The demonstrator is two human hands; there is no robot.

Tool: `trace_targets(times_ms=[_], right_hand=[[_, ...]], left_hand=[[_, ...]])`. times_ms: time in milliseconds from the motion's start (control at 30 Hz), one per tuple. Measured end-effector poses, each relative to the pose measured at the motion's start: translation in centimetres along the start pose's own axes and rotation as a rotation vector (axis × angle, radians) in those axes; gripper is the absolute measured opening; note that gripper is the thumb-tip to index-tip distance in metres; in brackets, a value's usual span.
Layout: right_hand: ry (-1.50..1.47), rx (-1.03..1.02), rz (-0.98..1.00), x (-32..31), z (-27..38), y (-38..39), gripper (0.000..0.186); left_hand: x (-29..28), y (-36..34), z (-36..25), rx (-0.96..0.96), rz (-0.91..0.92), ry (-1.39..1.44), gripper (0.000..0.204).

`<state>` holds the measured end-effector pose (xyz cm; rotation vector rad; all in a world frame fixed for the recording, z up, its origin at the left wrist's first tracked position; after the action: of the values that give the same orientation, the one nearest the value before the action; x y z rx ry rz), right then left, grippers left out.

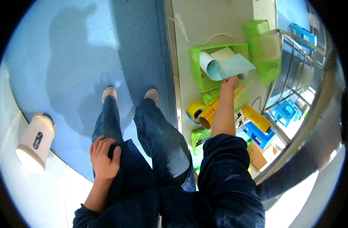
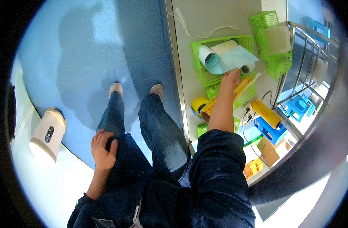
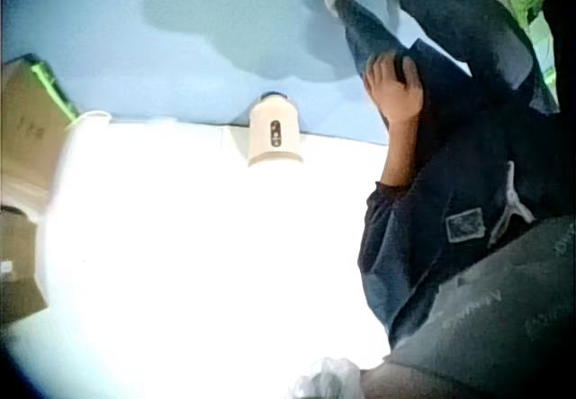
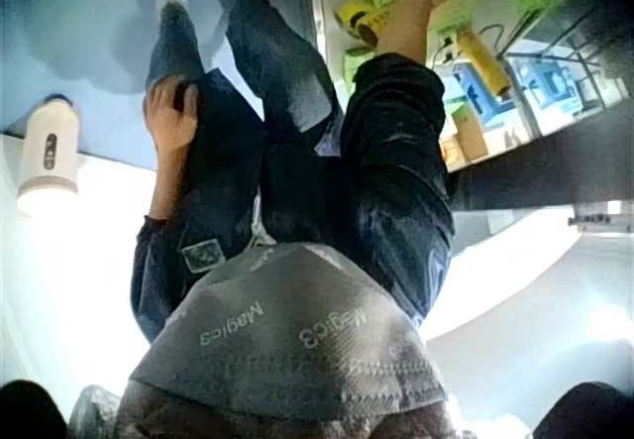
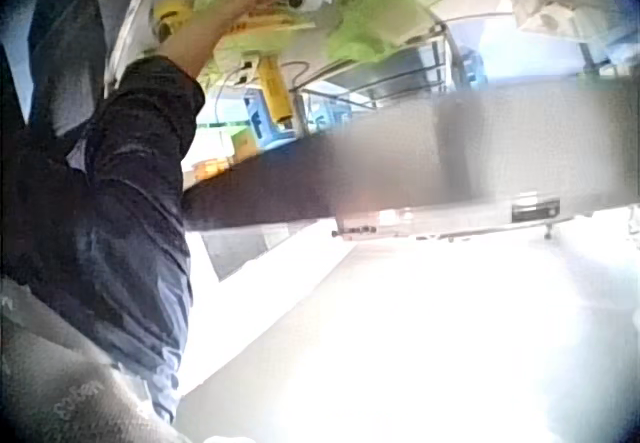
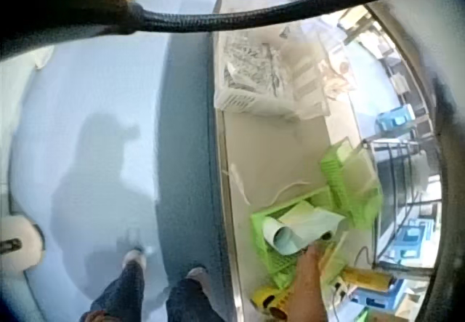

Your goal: The person uses a screwdriver to remove screws from a Brother label printer, opens the machine's cover, and adjusts internal components. Afterward, the person retrieves a notebook and pen, opens the notebook, and writes notes on the page.

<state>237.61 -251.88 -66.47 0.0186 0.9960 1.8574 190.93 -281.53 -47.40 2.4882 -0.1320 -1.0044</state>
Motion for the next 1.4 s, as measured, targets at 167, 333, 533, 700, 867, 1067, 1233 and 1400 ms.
trace_targets(times_ms=[167,333,533,700,867,1067,1233,1400], right_hand=[[0.431,-0.463,-0.221,-1.4,4.7,3.7,0.019],[0.636,-0.861,-0.382,-4.5,9.1,9.0,0.032],[0.413,-0.749,-0.012,-10.5,3.1,24.2,0.029],[0.614,0.015,0.454,-18.5,-3.3,43.7,0.019],[0.763,-0.082,0.817,-27.6,4.5,56.3,0.024],[0.438,-0.2,0.903,-35.8,15.6,57.8,0.031],[0.453,-0.413,0.036,-44.5,19.4,53.6,0.03],[0.566,-0.572,-0.256,-44.8,19.0,45.7,0.027]], left_hand=[[-0.3,2.3,0.9,-0.001,-0.01,0.009,0.019],[-0.5,3.4,1.2,-0.007,-0.021,0.048,0.02],[0.1,5.7,1.5,0.004,-0.075,0.114,0.024],[-1.8,7.3,-1.9,-0.267,-0.067,1.051,0.055],[-13.4,8.3,-15.7,-0.262,0.135,1.524,0.054],[-14.0,6.6,-33.1,0.238,0.823,1.265,0.048],[-5.8,7.3,-45.3,0.764,0.771,0.367,0.082],[0.1,11.7,-51.6,0.765,0.859,0.334,0.098]])
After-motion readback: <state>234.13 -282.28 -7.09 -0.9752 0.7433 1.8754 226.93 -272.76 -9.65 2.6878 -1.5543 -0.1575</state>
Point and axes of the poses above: each hand's wrist, its own y-axis away from the middle knuckle, its own x-axis out of the palm, z = x × y, the point moved 4 cm from there along -y, towards the middle knuckle, and after that the axes turned 15 degrees about x, right-handed, at the moved point
